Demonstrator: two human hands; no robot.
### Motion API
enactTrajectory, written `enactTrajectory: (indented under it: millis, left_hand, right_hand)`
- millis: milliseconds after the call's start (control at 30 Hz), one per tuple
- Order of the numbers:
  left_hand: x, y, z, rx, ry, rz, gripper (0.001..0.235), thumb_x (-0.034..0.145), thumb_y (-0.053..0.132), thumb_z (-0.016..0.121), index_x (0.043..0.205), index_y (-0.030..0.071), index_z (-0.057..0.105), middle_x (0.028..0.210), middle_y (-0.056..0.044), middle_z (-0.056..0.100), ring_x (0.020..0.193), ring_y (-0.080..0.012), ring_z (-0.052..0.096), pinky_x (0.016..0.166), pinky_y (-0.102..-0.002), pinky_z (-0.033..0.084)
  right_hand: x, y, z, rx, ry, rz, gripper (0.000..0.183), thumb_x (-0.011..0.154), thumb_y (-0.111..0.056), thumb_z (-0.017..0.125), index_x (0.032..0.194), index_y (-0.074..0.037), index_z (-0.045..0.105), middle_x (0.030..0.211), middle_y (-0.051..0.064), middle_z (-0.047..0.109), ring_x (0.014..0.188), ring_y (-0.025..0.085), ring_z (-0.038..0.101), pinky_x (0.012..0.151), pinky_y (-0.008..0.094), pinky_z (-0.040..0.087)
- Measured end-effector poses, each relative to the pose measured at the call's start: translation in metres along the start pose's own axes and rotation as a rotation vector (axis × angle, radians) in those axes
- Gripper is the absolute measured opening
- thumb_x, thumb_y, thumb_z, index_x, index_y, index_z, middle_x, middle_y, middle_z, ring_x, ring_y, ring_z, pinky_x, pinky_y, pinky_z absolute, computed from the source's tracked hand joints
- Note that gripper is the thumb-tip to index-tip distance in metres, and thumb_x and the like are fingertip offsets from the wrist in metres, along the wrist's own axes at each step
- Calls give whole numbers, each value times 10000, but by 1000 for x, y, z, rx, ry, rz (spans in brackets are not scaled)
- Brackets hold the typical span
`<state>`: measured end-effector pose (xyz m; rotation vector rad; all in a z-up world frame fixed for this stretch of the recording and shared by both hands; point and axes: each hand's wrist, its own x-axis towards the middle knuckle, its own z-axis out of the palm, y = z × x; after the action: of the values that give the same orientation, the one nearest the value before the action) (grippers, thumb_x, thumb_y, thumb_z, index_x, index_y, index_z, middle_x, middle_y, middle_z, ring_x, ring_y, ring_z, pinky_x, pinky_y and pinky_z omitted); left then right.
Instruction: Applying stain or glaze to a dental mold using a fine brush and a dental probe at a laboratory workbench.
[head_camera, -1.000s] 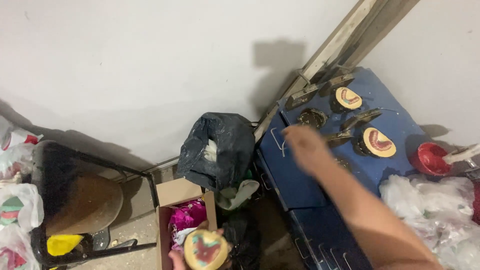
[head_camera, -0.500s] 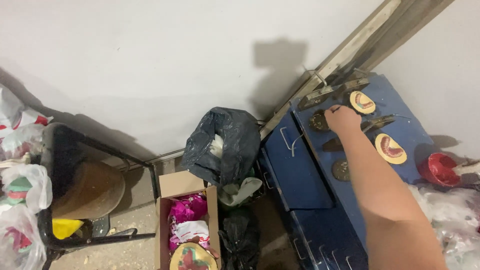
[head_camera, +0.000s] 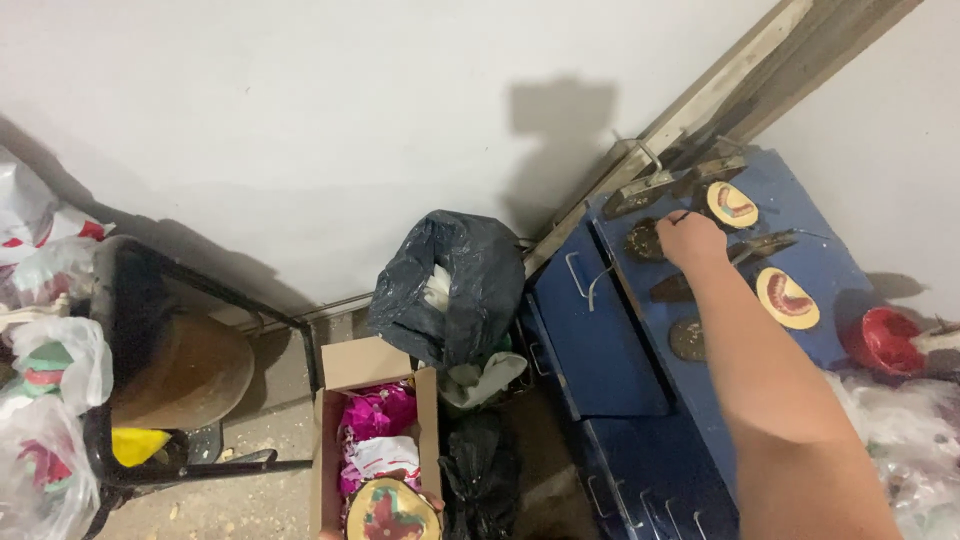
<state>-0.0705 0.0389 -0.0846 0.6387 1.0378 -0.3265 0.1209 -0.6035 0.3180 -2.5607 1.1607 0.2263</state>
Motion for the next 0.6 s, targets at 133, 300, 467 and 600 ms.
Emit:
enactTrajectory:
  millis: [133,300,467,600]
  left_hand:
    - [33,-7,29,-27,40,18,715,972,660,405,1502,209,568,1235,-441,603,998,-514,588,890,-553,479]
    - [9,17,117,-118,108,81,665,983,621,434,1507,238,575,1214,-444,607,986,-498,595,890,-540,485]
    - [-163,54,193,-286,192,168,618,994,583,463,1512,267,581,1192,-447,611,975,-483,601,890,-527,492]
    - [-351,69,202,-413,268,233,585,1003,553,486,1515,289,587,1175,-450,614,966,-470,606,890,-516,497]
  right_hand:
    - [-8,-14,1,-4,-21,-97,531,1071,-313,409,1494,-57,604,1362,253,679,1306,438,600,1086,553,465]
    - [4,-38,29,-427,-155,-125,470,992,-241,507,1351,-27,721,1265,246,752,1191,430,704,1003,586,538]
    - [28,-18,58,-581,-111,-34,408,964,-217,588,1291,-84,792,1329,167,762,1245,384,705,973,525,537]
    - [30,-20,51,-696,-61,43,368,941,-194,652,1243,-126,852,1380,105,773,1287,348,707,949,478,539]
